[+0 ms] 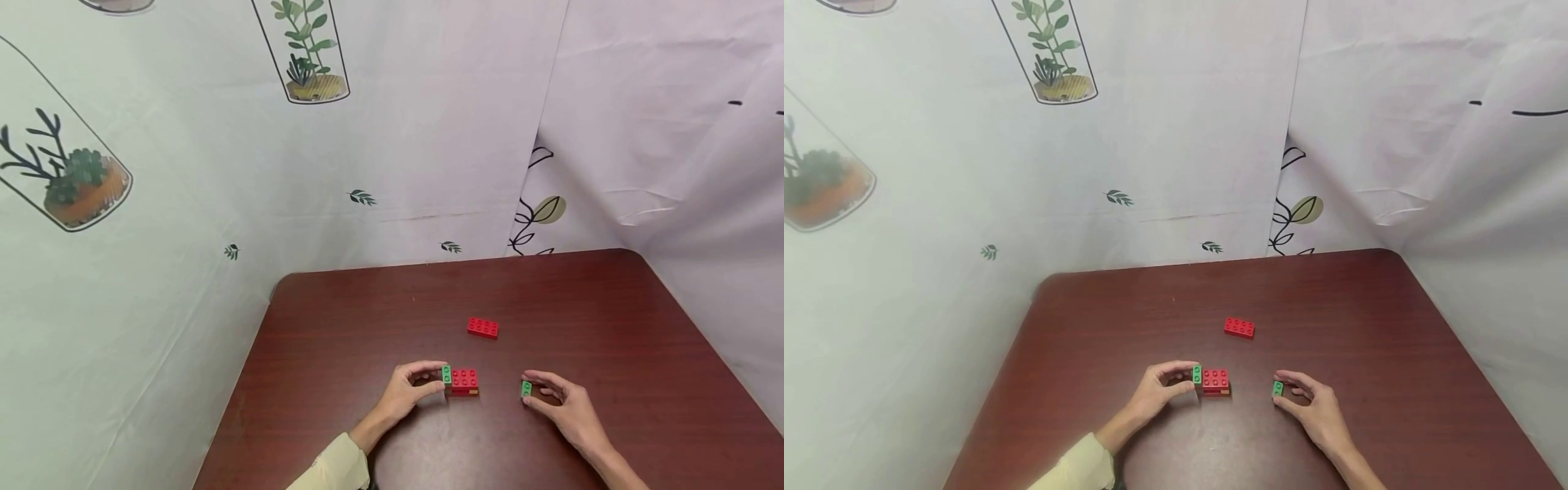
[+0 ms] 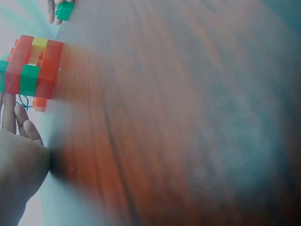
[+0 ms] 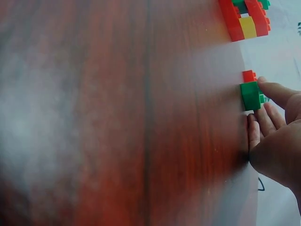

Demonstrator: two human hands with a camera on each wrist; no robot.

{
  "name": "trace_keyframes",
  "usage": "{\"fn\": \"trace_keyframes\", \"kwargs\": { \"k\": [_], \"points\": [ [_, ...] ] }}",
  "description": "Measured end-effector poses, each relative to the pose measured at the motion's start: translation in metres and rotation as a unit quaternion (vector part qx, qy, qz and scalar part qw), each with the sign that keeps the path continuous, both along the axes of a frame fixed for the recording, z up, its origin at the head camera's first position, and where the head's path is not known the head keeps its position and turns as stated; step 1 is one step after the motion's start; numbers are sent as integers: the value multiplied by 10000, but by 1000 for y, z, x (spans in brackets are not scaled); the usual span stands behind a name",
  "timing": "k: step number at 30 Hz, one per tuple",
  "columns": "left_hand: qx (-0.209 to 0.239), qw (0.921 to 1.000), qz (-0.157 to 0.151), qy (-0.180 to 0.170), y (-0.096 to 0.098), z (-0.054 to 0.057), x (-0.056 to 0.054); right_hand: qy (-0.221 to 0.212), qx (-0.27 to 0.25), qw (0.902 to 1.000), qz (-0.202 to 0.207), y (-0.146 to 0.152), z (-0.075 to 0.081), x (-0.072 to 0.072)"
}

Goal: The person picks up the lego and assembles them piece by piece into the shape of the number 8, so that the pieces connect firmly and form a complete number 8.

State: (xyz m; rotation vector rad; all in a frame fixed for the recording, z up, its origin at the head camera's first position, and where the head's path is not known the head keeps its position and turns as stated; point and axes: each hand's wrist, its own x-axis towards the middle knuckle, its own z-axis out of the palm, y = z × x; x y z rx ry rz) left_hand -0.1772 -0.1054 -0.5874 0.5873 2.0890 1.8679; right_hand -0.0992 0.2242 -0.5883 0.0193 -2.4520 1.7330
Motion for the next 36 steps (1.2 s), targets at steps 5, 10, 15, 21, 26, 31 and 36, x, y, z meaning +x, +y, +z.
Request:
{"fn": "trace_keyframes", "kwargs": {
  "k": [5, 10, 15, 21, 26, 31, 36],
  "points": [
    [-10, 10000, 4, 5, 0, 0, 0, -10, 139, 9999, -47, -1, 1, 0],
    [-38, 10000, 12, -17, 0, 2, 1, -27, 282, 9996, -80, -2, 1, 0],
    [-87, 10000, 30, -26, -1, 2, 1, -6, 366, 9993, -104, -2, 1, 0],
    [-60, 10000, 9, -60, -1, 1, 1, -57, 146, 9998, -107, -2, 3, 0],
    [-36, 10000, -50, -78, -1, 2, 1, -9, -57, 9999, -140, -2, 6, -1],
    [-42, 9999, -55, -84, -1, 2, 1, -178, -634, 9978, -10, -5, 12, -3],
    [-40, 9999, -59, -71, -1, 3, 1, -413, -940, 9947, 78, -12, 20, -8]
  ]
}}
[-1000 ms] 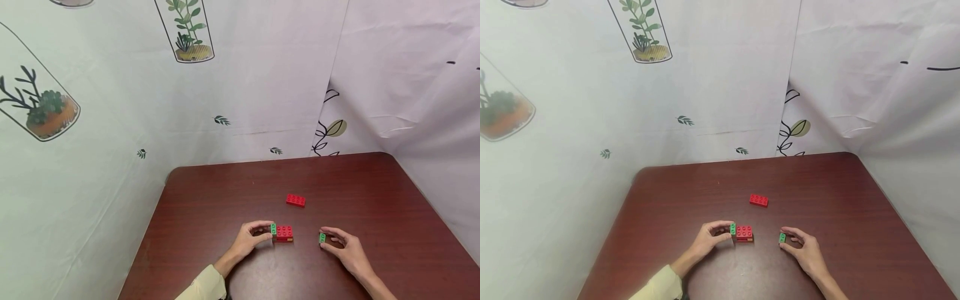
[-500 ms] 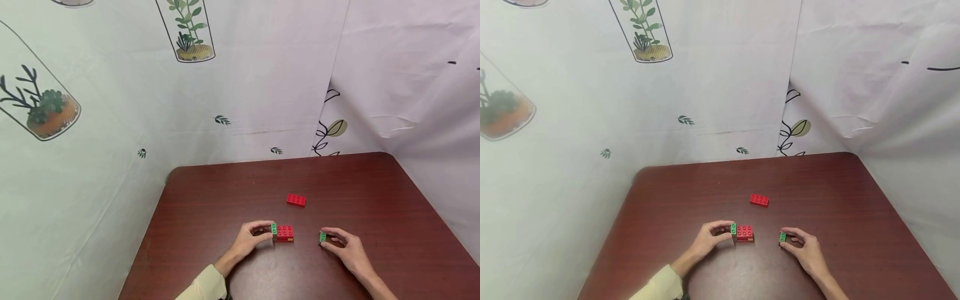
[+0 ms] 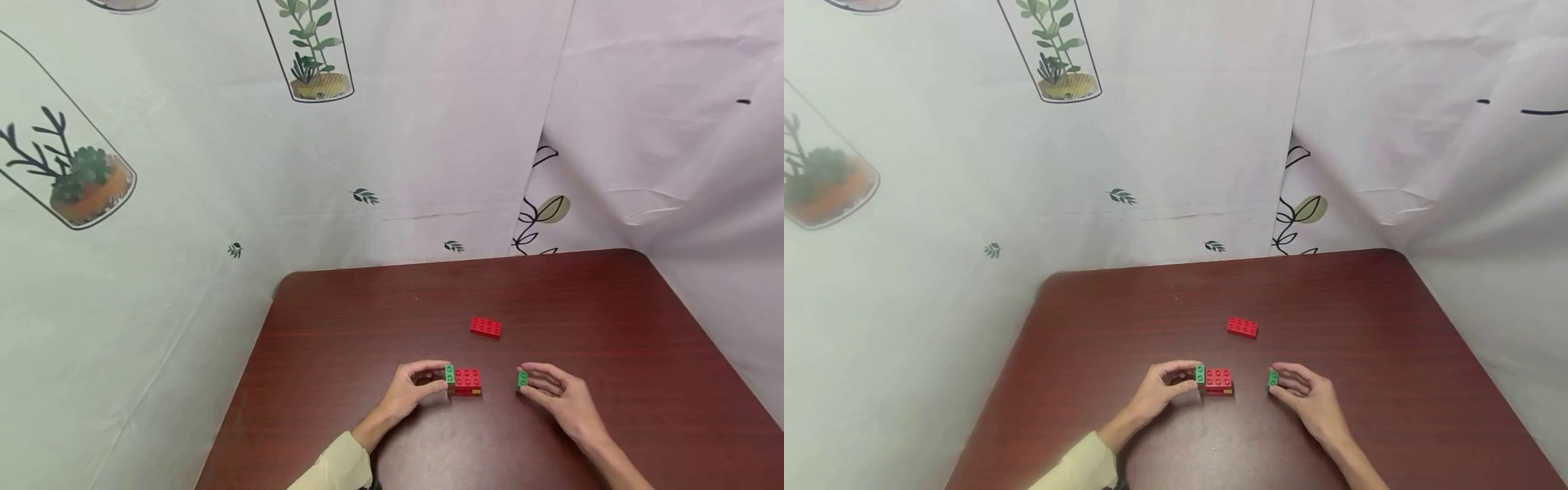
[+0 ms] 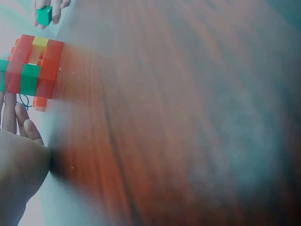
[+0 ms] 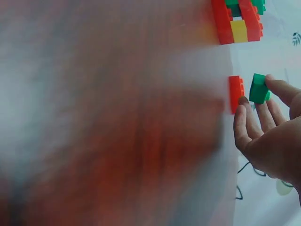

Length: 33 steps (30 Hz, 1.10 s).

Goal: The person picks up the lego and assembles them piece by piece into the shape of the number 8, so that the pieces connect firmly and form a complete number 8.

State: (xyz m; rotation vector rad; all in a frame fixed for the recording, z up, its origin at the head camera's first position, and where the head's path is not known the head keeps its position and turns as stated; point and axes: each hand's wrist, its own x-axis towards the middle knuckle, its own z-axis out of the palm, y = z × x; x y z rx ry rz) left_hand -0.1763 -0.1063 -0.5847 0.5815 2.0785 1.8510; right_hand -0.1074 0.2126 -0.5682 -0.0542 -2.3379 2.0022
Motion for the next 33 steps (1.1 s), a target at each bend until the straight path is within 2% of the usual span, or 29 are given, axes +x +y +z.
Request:
{"fn": "trace_keyframes", "kwargs": {
  "k": [12, 20, 33],
  "points": [
    [13, 10000, 25, 63, 0, 0, 1, 356, -238, 9986, 325, -20, 14, -16],
    [-6, 10000, 21, 50, 0, 0, 1, 266, -176, 9982, 502, -35, 18, -22],
    [58, 10000, -4, 55, 1, 1, 1, 236, -384, 9956, 822, -52, 18, -27]
  ]
}}
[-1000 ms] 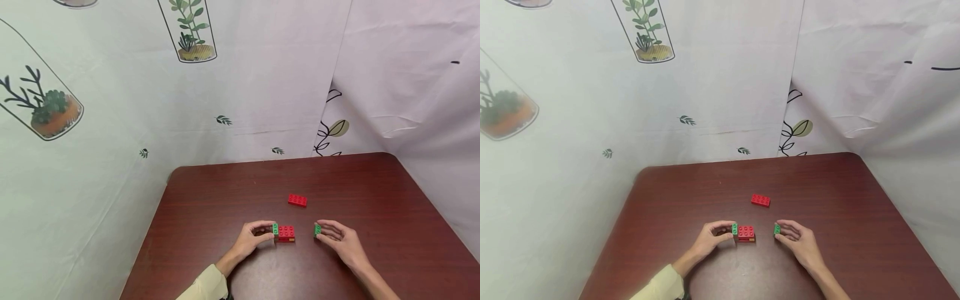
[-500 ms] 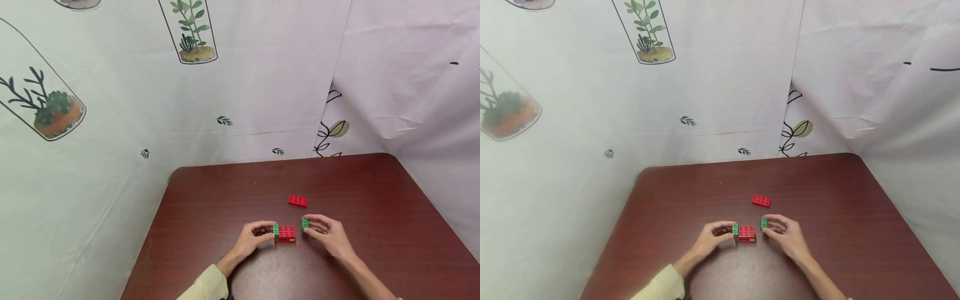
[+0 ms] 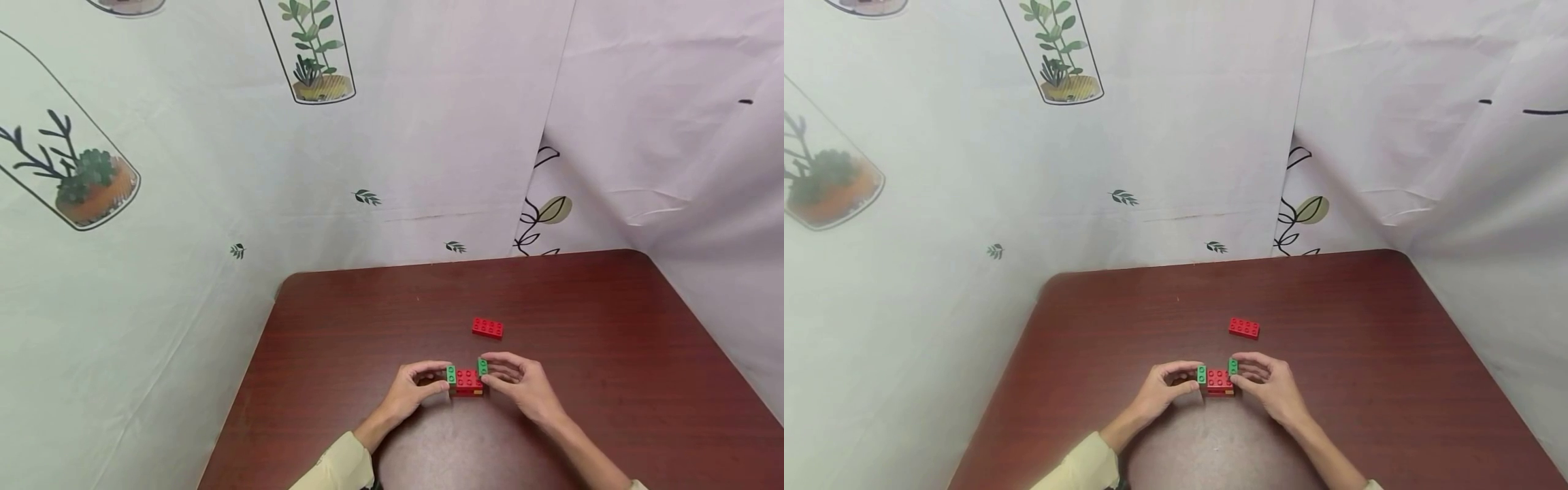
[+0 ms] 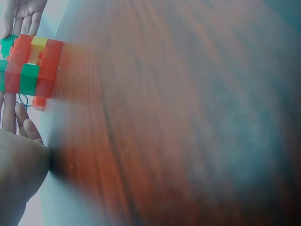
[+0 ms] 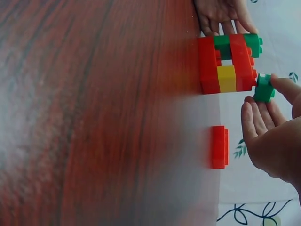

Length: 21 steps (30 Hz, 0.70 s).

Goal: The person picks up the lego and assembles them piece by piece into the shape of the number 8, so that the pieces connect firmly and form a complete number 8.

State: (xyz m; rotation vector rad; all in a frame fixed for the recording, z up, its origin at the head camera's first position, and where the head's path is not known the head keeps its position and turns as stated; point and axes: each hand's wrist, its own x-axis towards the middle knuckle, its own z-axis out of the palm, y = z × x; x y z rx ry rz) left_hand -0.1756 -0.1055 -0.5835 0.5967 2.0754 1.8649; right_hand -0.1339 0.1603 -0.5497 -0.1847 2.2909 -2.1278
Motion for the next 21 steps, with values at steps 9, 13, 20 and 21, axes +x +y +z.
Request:
{"fn": "trace_keyframes", "kwargs": {
  "k": [9, 13, 20, 21],
  "points": [
    [-26, 10000, 1, -21, -1, -2, -1, 208, 249, 9994, 97, -2, -4, 0],
    [-6, 10000, 8, -34, 0, -3, -1, 191, 253, 9993, 183, -2, -5, 0],
    [28, 10000, 22, -45, 0, -2, -1, 307, 393, 9986, 171, -3, -8, 1],
    [29, 10000, 25, -42, 0, -2, -1, 324, 420, 9985, 160, -3, -8, 1]
  ]
}}
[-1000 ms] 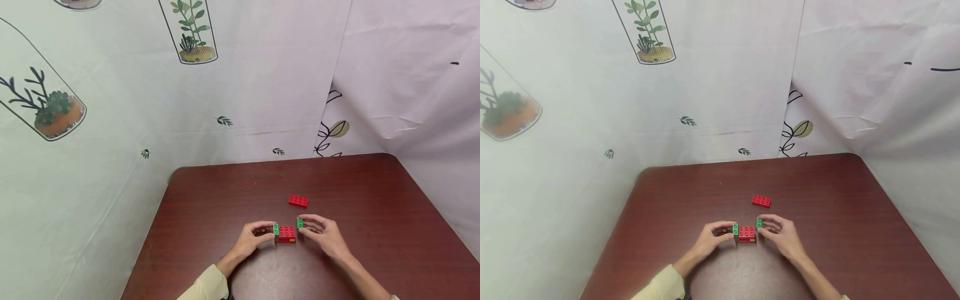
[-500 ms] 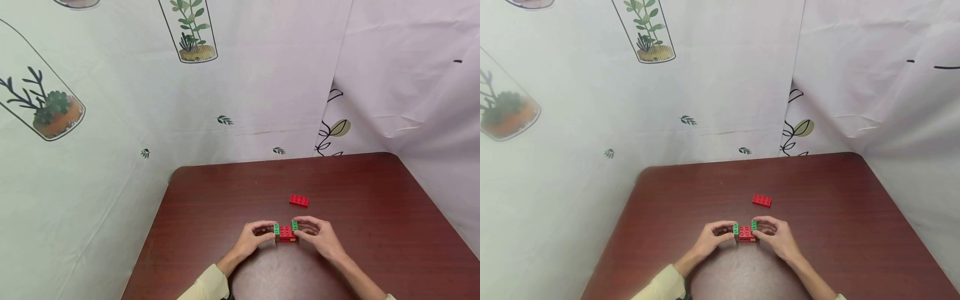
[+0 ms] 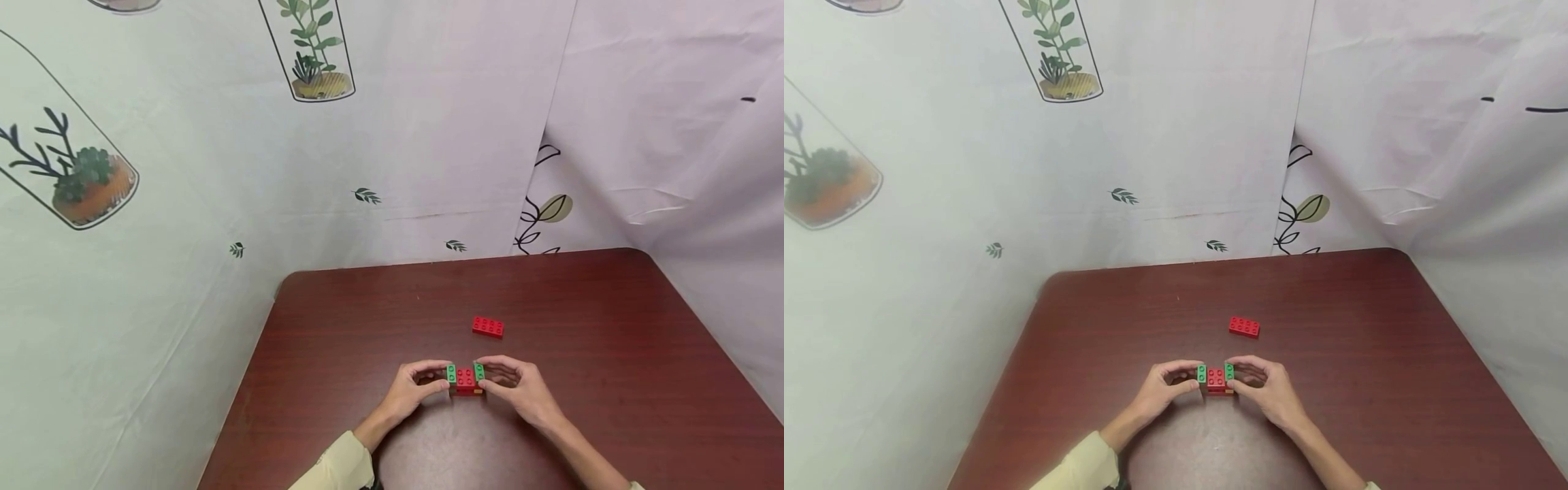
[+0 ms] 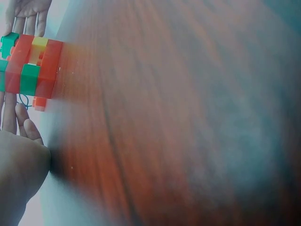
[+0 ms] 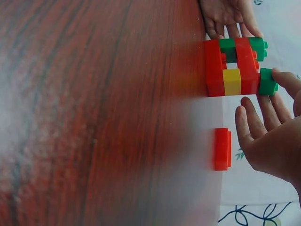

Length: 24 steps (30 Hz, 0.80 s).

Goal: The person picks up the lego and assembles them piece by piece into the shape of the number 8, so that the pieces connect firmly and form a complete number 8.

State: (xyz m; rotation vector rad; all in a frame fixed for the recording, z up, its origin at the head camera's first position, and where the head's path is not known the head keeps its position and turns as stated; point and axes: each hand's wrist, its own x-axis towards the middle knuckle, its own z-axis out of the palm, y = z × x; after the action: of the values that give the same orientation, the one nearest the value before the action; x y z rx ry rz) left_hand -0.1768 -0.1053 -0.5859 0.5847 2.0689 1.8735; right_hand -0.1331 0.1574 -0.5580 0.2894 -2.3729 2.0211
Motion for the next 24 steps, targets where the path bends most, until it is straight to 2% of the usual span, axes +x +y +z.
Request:
{"fn": "trace_keyframes", "kwargs": {
  "k": [12, 18, 24],
  "points": [
    [-66, 9999, -6, 83, 0, 0, 0, 150, 269, 9995, 6, -1, 0, -1],
    [-49, 10000, -11, 18, 0, 1, 0, 385, 461, 9982, 43, -2, 0, -3],
    [-49, 10000, -26, -16, -1, 1, 0, 436, 541, 9976, 66, -1, -1, -5]
  ]
}}
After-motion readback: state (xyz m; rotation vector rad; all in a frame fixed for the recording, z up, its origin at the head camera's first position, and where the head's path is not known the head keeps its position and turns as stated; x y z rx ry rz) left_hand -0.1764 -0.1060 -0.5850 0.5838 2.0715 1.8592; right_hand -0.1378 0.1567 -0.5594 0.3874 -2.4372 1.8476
